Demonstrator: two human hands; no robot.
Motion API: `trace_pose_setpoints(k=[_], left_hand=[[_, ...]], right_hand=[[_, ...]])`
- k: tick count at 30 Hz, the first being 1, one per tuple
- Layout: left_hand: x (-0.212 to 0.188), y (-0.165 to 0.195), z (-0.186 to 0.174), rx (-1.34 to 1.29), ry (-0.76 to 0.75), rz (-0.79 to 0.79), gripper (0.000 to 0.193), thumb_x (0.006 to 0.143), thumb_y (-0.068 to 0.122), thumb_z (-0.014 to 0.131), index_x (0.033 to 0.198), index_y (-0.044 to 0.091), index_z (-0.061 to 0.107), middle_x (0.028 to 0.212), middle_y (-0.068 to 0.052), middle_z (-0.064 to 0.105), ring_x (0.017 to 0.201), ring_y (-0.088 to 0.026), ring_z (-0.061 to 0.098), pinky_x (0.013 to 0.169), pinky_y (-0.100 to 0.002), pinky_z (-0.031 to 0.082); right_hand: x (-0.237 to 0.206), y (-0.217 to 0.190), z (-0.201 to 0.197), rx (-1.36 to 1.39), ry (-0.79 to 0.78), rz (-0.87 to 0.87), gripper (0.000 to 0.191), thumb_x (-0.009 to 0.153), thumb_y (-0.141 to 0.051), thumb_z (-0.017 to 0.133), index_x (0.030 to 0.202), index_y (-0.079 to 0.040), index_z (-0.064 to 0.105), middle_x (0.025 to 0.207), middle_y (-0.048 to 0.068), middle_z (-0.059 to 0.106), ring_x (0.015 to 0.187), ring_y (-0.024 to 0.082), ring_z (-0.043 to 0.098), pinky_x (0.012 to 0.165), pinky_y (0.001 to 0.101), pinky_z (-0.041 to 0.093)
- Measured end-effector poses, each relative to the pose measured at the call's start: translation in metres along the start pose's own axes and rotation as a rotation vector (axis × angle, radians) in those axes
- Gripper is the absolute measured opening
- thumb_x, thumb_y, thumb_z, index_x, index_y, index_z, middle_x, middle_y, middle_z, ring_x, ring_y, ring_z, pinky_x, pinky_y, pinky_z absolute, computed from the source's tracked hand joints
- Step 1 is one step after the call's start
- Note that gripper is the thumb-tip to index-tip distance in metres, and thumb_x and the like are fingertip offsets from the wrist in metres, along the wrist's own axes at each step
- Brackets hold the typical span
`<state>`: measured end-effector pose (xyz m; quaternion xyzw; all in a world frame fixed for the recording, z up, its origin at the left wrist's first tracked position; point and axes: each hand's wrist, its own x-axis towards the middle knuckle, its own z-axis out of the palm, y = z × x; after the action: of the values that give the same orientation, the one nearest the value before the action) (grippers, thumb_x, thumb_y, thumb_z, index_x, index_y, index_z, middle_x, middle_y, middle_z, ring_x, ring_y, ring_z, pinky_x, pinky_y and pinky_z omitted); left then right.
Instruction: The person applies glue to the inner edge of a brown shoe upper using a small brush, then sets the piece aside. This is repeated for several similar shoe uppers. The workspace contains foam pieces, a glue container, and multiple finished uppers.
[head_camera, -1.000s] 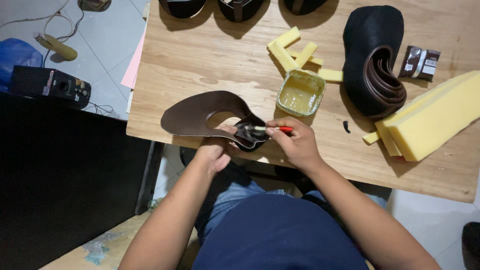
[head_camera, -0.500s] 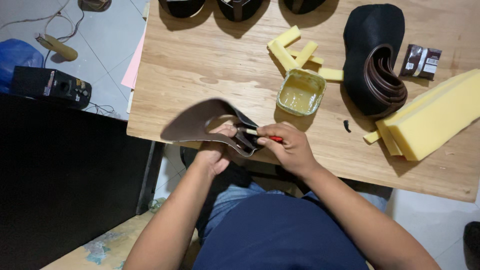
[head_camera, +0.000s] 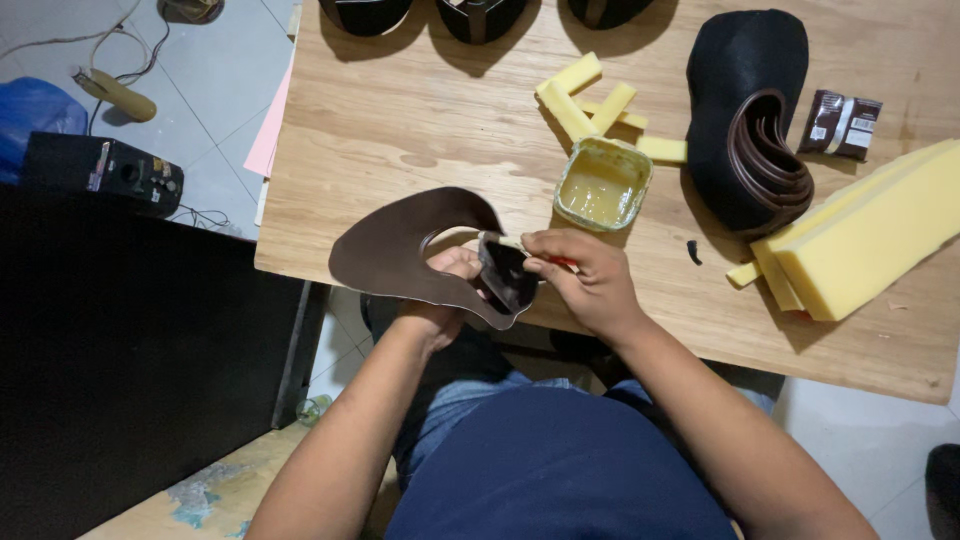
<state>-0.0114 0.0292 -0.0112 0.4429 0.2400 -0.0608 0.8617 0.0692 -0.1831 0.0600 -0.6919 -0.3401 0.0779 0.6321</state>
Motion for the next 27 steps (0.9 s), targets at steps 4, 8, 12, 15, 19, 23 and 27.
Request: trace_pose_setpoints(k=[4,8,12,15,19,23,27], left_hand=[[-0.001,-0.005,0.004,0.085,0.028,0.034,0.008,0.098,0.011,0.057,0.093,0.005,0.059,0.078,-0.005,0.061,0.066,-0.014,0.058,0.061,-0.029,0.052],[-0.003,-0.012,0.001,0.052,0.030,0.022,0.005,0.098,0.009,0.056,0.094,0.005,0.056,0.083,-0.005,0.062,0.070,-0.012,0.059,0.064,-0.028,0.053],[0.002,-0.021,-0.004,0.077,0.032,0.086,0.004,0.098,0.006,0.055,0.094,0.005,0.056,0.088,-0.005,0.061,0.074,-0.012,0.058,0.067,-0.028,0.052],[0.007,-0.029,-0.009,0.070,0.036,0.111,0.004,0.093,0.006,0.053,0.089,0.005,0.054,0.096,-0.007,0.069,0.075,-0.013,0.060,0.068,-0.029,0.053],[0.004,-0.032,-0.009,0.122,-0.107,0.301,0.011,0.095,0.005,0.051,0.102,-0.002,0.058,0.121,-0.009,0.071,0.096,-0.012,0.062,0.089,-0.028,0.053],[-0.015,-0.024,0.002,0.253,-0.143,0.330,0.029,0.096,0.006,0.050,0.121,-0.004,0.060,0.117,-0.011,0.069,0.098,-0.013,0.063,0.090,-0.028,0.053],[-0.031,-0.015,0.018,0.369,-0.149,0.410,0.029,0.096,0.007,0.050,0.120,-0.004,0.060,0.118,-0.013,0.069,0.100,-0.014,0.062,0.092,-0.029,0.053]], right_hand=[[-0.016,-0.009,-0.006,-0.077,0.094,-0.082,0.016,0.097,-0.002,0.071,0.113,0.001,0.071,0.114,0.011,0.071,0.103,0.019,0.069,0.090,0.0283,0.055],[-0.029,-0.005,-0.006,0.014,0.050,0.106,0.012,0.098,-0.004,0.069,0.110,-0.002,0.068,0.108,0.008,0.072,0.091,0.013,0.068,0.081,0.0258,0.057],[-0.039,0.005,-0.003,0.077,-0.070,0.181,0.012,0.096,-0.003,0.067,0.107,0.000,0.069,0.109,0.011,0.073,0.097,0.015,0.070,0.086,0.0297,0.058],[-0.046,0.006,-0.016,0.150,-0.035,0.308,0.010,0.098,-0.005,0.065,0.107,0.000,0.067,0.106,0.011,0.073,0.095,0.014,0.069,0.087,0.0300,0.058],[-0.053,0.000,-0.028,0.220,0.131,0.350,0.008,0.102,-0.009,0.063,0.106,-0.002,0.063,0.105,0.009,0.071,0.093,0.014,0.070,0.085,0.0309,0.061],[-0.047,-0.005,-0.017,-0.130,0.034,0.151,0.012,0.098,-0.009,0.066,0.106,-0.001,0.068,0.105,0.010,0.073,0.096,0.016,0.071,0.086,0.0309,0.058],[-0.042,-0.005,0.000,-0.293,-0.012,0.073,0.014,0.095,-0.010,0.069,0.104,0.000,0.070,0.101,0.011,0.072,0.092,0.018,0.071,0.082,0.0296,0.057]])
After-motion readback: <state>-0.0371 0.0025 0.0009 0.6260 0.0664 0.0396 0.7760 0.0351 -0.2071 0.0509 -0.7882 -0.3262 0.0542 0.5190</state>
